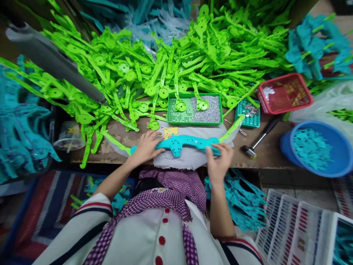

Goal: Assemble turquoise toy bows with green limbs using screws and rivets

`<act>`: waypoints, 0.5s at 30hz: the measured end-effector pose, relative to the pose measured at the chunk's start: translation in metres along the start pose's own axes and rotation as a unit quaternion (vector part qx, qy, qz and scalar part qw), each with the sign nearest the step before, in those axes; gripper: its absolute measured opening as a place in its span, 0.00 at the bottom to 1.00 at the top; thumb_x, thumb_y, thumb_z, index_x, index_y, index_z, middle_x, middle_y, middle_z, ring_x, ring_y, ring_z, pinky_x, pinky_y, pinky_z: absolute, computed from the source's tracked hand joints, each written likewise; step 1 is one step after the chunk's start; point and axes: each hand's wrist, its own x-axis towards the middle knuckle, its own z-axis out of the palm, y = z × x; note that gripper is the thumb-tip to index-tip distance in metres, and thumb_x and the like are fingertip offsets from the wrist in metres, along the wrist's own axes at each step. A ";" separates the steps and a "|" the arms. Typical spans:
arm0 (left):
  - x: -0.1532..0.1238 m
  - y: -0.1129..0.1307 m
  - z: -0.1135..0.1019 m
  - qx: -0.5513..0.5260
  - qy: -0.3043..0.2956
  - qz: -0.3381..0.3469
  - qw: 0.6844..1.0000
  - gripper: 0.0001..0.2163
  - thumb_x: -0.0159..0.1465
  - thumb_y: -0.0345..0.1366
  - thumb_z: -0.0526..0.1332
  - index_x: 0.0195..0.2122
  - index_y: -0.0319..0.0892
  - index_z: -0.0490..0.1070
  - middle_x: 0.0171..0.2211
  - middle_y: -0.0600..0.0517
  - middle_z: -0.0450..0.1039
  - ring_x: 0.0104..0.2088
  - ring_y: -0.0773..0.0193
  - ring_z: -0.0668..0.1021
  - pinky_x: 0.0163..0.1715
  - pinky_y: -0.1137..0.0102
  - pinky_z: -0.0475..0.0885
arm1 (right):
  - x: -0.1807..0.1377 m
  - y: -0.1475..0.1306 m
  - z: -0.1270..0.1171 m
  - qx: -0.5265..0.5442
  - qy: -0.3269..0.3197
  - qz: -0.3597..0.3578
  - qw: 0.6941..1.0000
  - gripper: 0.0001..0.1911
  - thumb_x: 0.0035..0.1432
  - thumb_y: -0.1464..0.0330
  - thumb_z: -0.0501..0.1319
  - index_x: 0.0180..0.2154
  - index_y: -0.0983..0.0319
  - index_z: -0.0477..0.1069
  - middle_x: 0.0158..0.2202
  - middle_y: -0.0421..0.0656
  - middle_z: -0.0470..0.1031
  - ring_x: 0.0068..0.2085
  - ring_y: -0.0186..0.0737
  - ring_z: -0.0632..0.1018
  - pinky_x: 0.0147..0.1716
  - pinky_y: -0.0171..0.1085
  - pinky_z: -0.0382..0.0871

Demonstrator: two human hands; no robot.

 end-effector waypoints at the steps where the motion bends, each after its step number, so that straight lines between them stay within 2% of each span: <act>1: -0.001 0.003 -0.003 -0.005 -0.007 0.010 1.000 0.17 0.64 0.41 0.69 0.52 0.41 0.75 0.61 0.40 0.71 0.61 0.44 0.72 0.58 0.51 0.69 | 0.002 0.005 -0.011 0.014 0.063 0.027 0.998 0.18 0.59 0.53 0.65 0.41 0.60 0.74 0.45 0.48 0.72 0.52 0.49 0.74 0.56 0.51 0.67; 3: -0.008 0.009 -0.007 -0.009 -0.010 0.016 1.000 0.17 0.65 0.39 0.67 0.54 0.42 0.72 0.59 0.42 0.73 0.54 0.49 0.77 0.51 0.58 0.74 | 0.009 0.016 -0.028 0.064 0.149 0.096 0.982 0.20 0.58 0.54 0.65 0.46 0.60 0.71 0.48 0.49 0.73 0.52 0.48 0.75 0.57 0.51 0.68; 4: -0.014 0.012 -0.009 -0.002 -0.006 0.016 1.000 0.17 0.66 0.37 0.66 0.55 0.42 0.71 0.57 0.43 0.75 0.50 0.51 0.79 0.47 0.60 0.74 | 0.013 0.021 -0.031 0.109 0.156 0.131 0.973 0.21 0.57 0.54 0.65 0.48 0.59 0.68 0.49 0.49 0.73 0.52 0.47 0.76 0.56 0.51 0.69; 7: -0.033 0.019 -0.013 0.051 0.039 0.039 0.997 0.13 0.68 0.34 0.61 0.54 0.43 0.71 0.51 0.45 0.79 0.45 0.54 0.81 0.43 0.63 0.74 | 0.029 0.028 -0.025 0.243 0.120 0.193 0.943 0.25 0.56 0.55 0.65 0.51 0.55 0.60 0.52 0.47 0.72 0.51 0.44 0.78 0.49 0.49 0.74; 9: -0.042 0.018 -0.014 0.084 0.082 0.054 0.992 0.10 0.70 0.33 0.57 0.51 0.43 0.72 0.51 0.44 0.79 0.46 0.54 0.81 0.43 0.63 0.73 | 0.040 0.028 -0.012 0.290 0.126 0.188 0.930 0.25 0.56 0.56 0.65 0.50 0.52 0.57 0.53 0.44 0.71 0.48 0.41 0.79 0.45 0.47 0.76; 11: -0.044 0.016 -0.013 0.104 0.100 0.043 0.989 0.10 0.70 0.31 0.54 0.48 0.43 0.73 0.52 0.43 0.78 0.47 0.54 0.81 0.44 0.62 0.72 | 0.047 0.026 0.002 0.300 0.139 0.160 0.930 0.26 0.55 0.55 0.66 0.50 0.51 0.56 0.53 0.42 0.71 0.46 0.40 0.79 0.45 0.47 0.77; 13: -0.042 0.013 -0.011 0.117 0.078 0.010 0.990 0.12 0.69 0.29 0.53 0.48 0.42 0.74 0.50 0.42 0.78 0.46 0.53 0.80 0.45 0.61 0.71 | 0.048 0.028 0.006 0.299 0.112 0.147 0.936 0.29 0.52 0.52 0.67 0.50 0.51 0.58 0.52 0.42 0.72 0.46 0.40 0.80 0.45 0.48 0.77; 15: -0.040 0.011 -0.010 0.124 0.032 -0.008 0.992 0.14 0.69 0.30 0.54 0.53 0.42 0.73 0.47 0.41 0.77 0.45 0.51 0.79 0.44 0.60 0.71 | 0.042 0.036 -0.008 0.264 0.034 0.157 0.951 0.31 0.48 0.50 0.69 0.49 0.54 0.64 0.48 0.42 0.76 0.46 0.42 0.80 0.46 0.48 0.76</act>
